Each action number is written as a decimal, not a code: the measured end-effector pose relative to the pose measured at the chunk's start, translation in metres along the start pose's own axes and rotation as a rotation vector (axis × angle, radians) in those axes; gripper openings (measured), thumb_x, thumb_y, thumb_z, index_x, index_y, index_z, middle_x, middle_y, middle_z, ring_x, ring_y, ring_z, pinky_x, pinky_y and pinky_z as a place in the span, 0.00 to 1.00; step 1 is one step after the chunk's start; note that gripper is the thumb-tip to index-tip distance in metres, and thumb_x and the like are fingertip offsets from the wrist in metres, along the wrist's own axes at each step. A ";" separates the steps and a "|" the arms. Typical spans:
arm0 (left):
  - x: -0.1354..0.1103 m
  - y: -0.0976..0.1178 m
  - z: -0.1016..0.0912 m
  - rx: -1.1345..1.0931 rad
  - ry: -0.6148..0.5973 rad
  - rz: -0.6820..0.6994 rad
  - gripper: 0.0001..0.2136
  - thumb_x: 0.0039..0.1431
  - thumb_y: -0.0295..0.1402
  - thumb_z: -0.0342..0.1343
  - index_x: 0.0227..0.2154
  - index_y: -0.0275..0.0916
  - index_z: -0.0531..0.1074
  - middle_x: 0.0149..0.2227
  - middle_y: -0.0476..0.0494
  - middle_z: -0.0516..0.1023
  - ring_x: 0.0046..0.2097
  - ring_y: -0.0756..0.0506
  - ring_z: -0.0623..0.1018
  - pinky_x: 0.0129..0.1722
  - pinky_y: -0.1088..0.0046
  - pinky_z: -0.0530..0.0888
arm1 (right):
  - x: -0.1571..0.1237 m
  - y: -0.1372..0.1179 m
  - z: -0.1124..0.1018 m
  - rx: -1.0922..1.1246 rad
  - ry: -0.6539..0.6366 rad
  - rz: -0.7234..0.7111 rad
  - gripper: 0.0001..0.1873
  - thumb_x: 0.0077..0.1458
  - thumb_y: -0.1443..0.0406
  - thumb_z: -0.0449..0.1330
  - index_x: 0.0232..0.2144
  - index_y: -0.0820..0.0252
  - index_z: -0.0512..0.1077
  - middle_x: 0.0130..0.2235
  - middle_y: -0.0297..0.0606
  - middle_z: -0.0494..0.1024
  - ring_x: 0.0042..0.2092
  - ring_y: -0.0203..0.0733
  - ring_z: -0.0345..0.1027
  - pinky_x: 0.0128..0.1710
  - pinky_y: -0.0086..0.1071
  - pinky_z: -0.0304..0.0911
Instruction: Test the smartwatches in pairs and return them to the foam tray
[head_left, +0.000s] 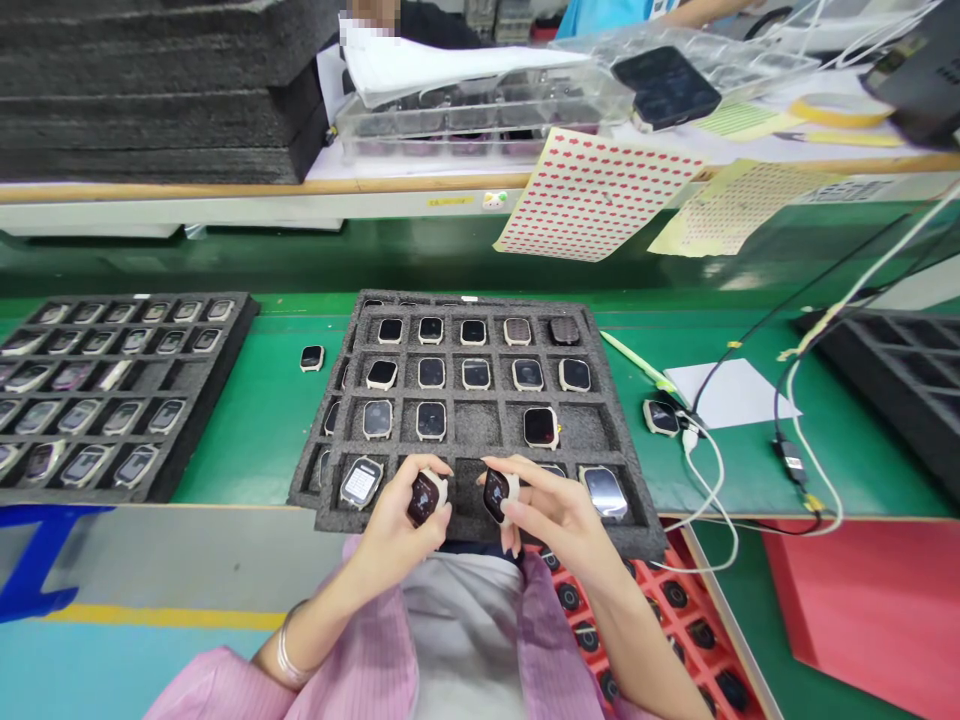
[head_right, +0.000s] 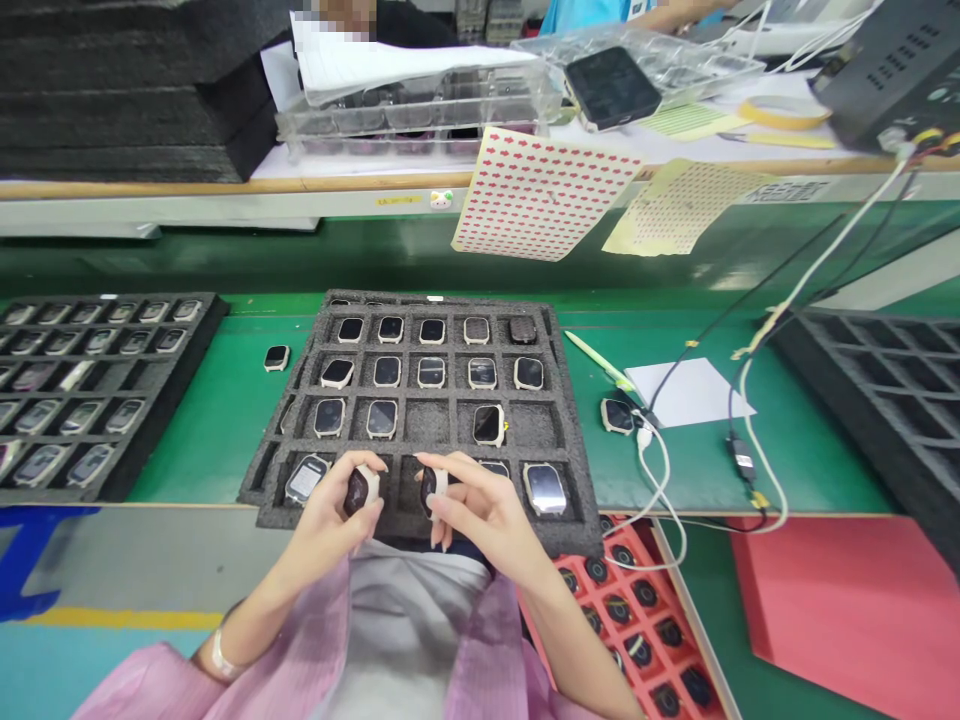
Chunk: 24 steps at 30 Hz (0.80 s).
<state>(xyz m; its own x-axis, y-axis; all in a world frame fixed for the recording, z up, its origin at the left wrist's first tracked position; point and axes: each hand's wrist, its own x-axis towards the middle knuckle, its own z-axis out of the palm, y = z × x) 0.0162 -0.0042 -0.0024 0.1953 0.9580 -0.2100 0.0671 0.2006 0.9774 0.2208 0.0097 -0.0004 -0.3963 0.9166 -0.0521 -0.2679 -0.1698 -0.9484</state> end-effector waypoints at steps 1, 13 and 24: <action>0.000 0.000 0.000 -0.013 0.002 -0.001 0.13 0.56 0.27 0.53 0.44 0.42 0.62 0.29 0.55 0.63 0.20 0.56 0.65 0.17 0.81 0.64 | 0.000 0.000 0.000 -0.003 -0.003 -0.005 0.19 0.58 0.65 0.63 0.52 0.55 0.73 0.29 0.34 0.74 0.23 0.34 0.71 0.23 0.25 0.69; 0.001 -0.003 0.002 -0.048 -0.039 -0.003 0.15 0.58 0.28 0.54 0.48 0.44 0.61 0.28 0.56 0.64 0.21 0.55 0.68 0.19 0.82 0.69 | 0.000 0.002 -0.002 0.023 -0.034 0.054 0.24 0.62 0.64 0.59 0.59 0.57 0.64 0.34 0.39 0.78 0.27 0.37 0.72 0.25 0.29 0.70; 0.003 0.000 -0.003 -0.323 -0.164 0.041 0.17 0.64 0.32 0.49 0.55 0.44 0.60 0.44 0.43 0.71 0.40 0.46 0.77 0.35 0.71 0.79 | 0.001 0.004 -0.002 0.026 0.000 0.052 0.23 0.62 0.65 0.58 0.59 0.53 0.63 0.44 0.42 0.76 0.27 0.33 0.70 0.21 0.25 0.66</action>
<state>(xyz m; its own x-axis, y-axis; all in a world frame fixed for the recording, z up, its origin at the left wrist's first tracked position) 0.0135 -0.0006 -0.0026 0.3470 0.9265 -0.1458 -0.2517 0.2417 0.9371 0.2210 0.0105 -0.0043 -0.4102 0.9063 -0.1016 -0.2696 -0.2269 -0.9359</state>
